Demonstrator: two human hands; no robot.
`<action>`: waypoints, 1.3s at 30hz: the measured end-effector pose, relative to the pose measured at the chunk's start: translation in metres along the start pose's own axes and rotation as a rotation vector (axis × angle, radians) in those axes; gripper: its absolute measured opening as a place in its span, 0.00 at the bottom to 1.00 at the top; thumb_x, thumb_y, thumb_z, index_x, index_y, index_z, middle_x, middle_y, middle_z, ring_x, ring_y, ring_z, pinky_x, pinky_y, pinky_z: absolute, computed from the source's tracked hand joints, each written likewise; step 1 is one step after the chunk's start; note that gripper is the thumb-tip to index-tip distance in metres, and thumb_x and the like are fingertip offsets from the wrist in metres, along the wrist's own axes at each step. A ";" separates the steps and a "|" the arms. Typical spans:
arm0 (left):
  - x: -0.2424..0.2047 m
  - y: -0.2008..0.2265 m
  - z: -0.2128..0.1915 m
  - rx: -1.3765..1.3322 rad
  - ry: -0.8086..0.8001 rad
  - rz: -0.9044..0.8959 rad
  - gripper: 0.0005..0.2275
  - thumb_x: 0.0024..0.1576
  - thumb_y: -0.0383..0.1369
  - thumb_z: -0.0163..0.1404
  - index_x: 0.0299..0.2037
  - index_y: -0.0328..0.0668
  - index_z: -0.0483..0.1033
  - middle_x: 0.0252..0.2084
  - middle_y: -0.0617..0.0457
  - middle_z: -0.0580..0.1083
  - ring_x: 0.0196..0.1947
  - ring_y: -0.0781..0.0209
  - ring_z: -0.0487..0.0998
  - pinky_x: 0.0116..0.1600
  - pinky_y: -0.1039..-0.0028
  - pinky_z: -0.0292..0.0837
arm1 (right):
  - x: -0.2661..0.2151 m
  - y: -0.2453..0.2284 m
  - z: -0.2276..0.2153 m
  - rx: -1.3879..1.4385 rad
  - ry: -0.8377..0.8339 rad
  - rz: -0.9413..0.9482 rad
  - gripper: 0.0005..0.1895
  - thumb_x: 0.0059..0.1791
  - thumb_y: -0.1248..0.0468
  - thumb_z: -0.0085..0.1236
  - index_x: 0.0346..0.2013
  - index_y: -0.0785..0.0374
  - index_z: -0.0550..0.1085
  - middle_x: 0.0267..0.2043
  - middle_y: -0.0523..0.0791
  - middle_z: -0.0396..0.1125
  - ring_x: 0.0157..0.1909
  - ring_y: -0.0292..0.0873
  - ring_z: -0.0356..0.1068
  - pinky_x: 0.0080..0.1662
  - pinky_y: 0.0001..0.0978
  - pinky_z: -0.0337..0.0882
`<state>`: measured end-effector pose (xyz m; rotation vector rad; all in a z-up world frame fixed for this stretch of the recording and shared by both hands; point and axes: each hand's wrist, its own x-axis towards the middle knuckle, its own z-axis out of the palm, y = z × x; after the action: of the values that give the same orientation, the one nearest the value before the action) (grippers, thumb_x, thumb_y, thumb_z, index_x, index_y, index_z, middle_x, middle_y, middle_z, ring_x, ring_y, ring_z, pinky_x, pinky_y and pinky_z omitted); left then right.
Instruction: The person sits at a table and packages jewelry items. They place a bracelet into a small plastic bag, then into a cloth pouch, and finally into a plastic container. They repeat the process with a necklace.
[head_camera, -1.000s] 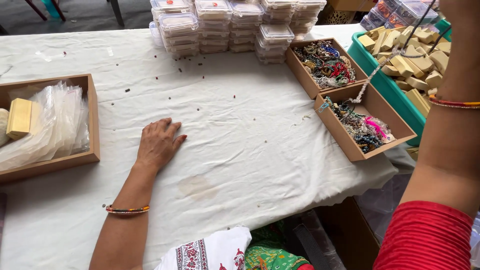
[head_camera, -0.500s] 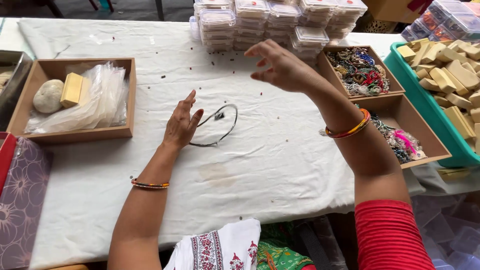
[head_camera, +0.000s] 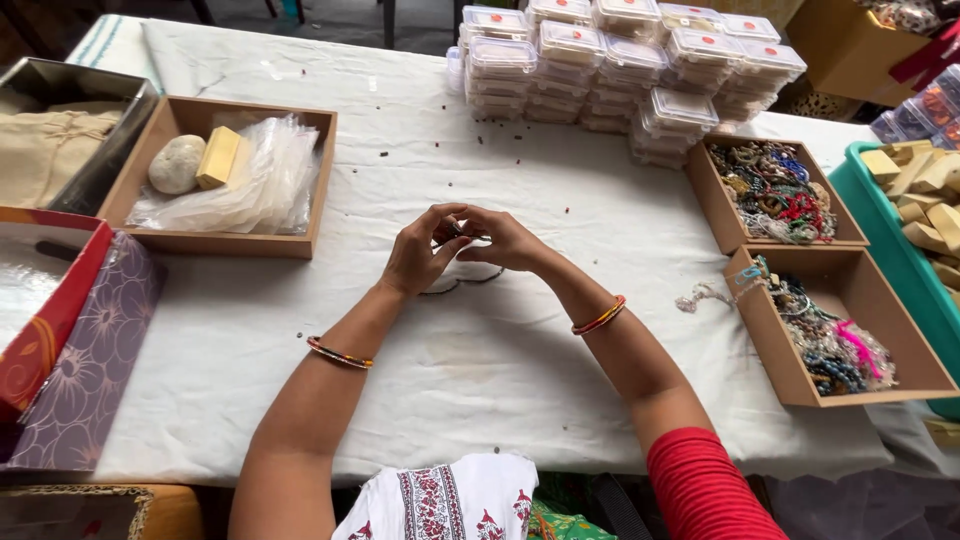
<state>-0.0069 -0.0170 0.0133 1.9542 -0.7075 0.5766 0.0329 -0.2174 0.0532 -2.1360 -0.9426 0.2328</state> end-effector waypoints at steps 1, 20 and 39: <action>0.001 -0.002 -0.002 -0.113 0.064 0.002 0.20 0.57 0.32 0.59 0.59 0.44 0.70 0.39 0.55 0.78 0.37 0.63 0.83 0.43 0.75 0.82 | 0.010 0.008 0.008 0.213 0.045 -0.019 0.24 0.47 0.63 0.64 0.56 0.65 0.71 0.51 0.49 0.73 0.55 0.45 0.73 0.54 0.37 0.76; 0.009 -0.034 0.000 -0.461 -0.052 -0.582 0.10 0.63 0.39 0.53 0.44 0.41 0.80 0.36 0.59 0.79 0.34 0.74 0.77 0.36 0.80 0.77 | 0.016 0.068 0.034 0.648 0.330 -0.085 0.08 0.52 0.71 0.59 0.46 0.65 0.78 0.40 0.40 0.72 0.41 0.30 0.70 0.42 0.22 0.72; 0.007 -0.042 -0.002 -0.851 0.117 -0.538 0.09 0.62 0.36 0.55 0.45 0.40 0.83 0.32 0.57 0.79 0.24 0.75 0.67 0.29 0.83 0.65 | 0.008 0.015 0.053 -0.449 0.322 -0.291 0.11 0.55 0.59 0.58 0.38 0.64 0.73 0.31 0.45 0.70 0.27 0.42 0.69 0.29 0.36 0.70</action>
<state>0.0266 -0.0007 -0.0071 1.2085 -0.2488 0.0237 0.0233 -0.1869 0.0072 -2.2970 -1.1720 -0.4969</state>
